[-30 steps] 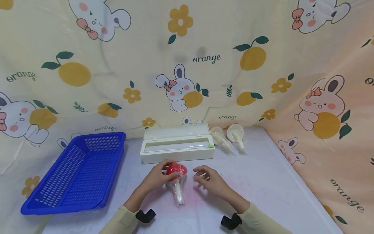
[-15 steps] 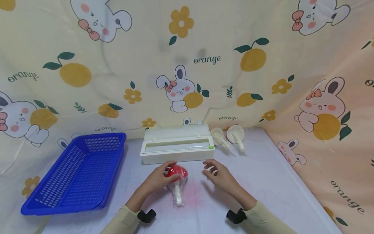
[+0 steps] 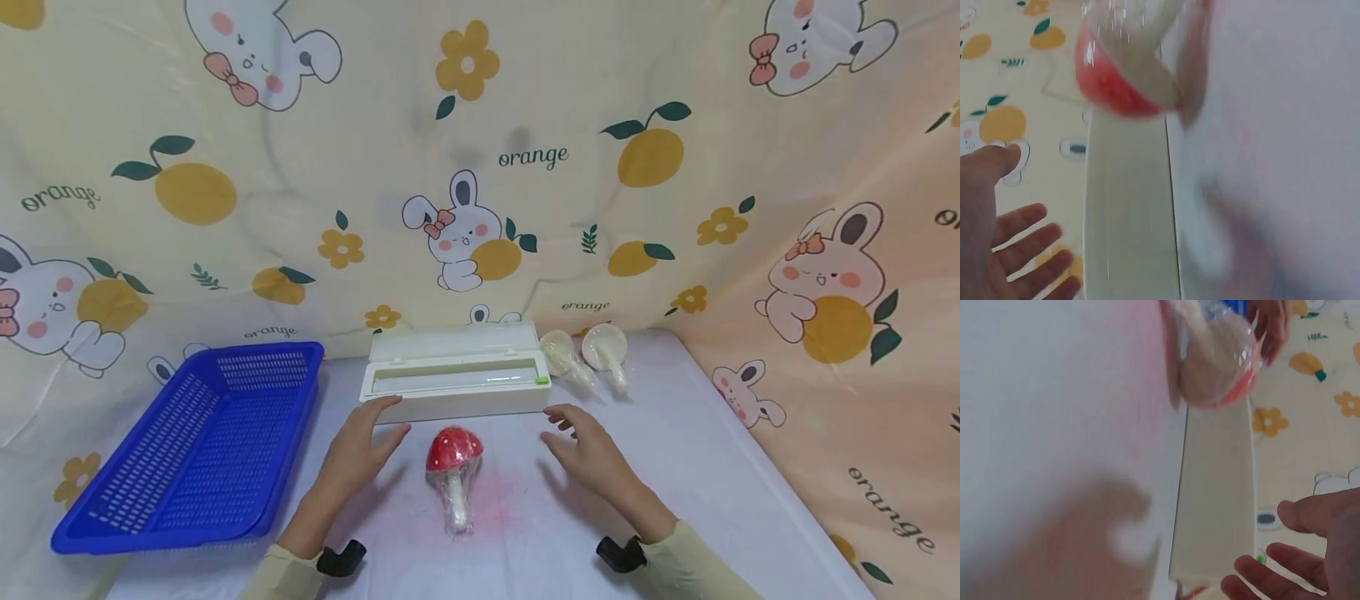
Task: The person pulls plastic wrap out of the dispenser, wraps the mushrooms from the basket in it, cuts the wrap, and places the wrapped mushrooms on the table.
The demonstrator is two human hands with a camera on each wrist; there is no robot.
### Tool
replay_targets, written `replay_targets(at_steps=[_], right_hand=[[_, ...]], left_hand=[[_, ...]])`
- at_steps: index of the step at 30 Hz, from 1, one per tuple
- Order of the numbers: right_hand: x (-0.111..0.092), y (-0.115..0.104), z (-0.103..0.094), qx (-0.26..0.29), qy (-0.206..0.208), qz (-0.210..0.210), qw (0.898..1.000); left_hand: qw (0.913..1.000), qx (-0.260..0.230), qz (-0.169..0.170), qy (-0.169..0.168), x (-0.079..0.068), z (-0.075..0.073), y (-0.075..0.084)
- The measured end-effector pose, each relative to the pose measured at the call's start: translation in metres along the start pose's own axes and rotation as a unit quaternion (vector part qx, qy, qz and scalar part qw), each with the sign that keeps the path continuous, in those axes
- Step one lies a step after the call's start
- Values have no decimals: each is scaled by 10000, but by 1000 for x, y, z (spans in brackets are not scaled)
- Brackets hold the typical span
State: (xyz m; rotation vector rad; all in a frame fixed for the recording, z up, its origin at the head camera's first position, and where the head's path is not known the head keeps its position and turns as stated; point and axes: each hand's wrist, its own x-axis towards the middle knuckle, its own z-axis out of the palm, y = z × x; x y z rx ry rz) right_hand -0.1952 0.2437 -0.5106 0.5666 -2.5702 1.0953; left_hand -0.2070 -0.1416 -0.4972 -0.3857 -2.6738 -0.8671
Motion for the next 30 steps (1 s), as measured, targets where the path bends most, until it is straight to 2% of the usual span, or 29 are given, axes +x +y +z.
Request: replay_targets(at_steps=[3, 5, 7, 11, 18, 24, 30], right_hand=[[0, 8, -6, -383, 177, -163, 9990], [0, 14, -11, -668, 266, -298, 9970], [0, 19, -16, -944, 329, -450, 9940], [-1, 27, -24, -1439, 308, -656, 9869], [-2, 35, -31, -2062, -136, -376, 9777], [-6, 38, -33, -2317, -496, -99, 9715], [-6, 40, -33, -2396, -549, -36, 9693]], left_hand=[[9983, 356, 278, 355, -1, -6, -14], [9968, 590, 319, 426, -3, -9, -22], [9964, 753, 232, 318, -5, -12, -27], [9944, 1048, -39, -128, -9, -14, -32], [9862, 1431, -423, -723, -11, -12, -35], [9818, 1612, -479, -882, -11, -10, -36], [9806, 1631, -519, -959, -11, -11, -36]])
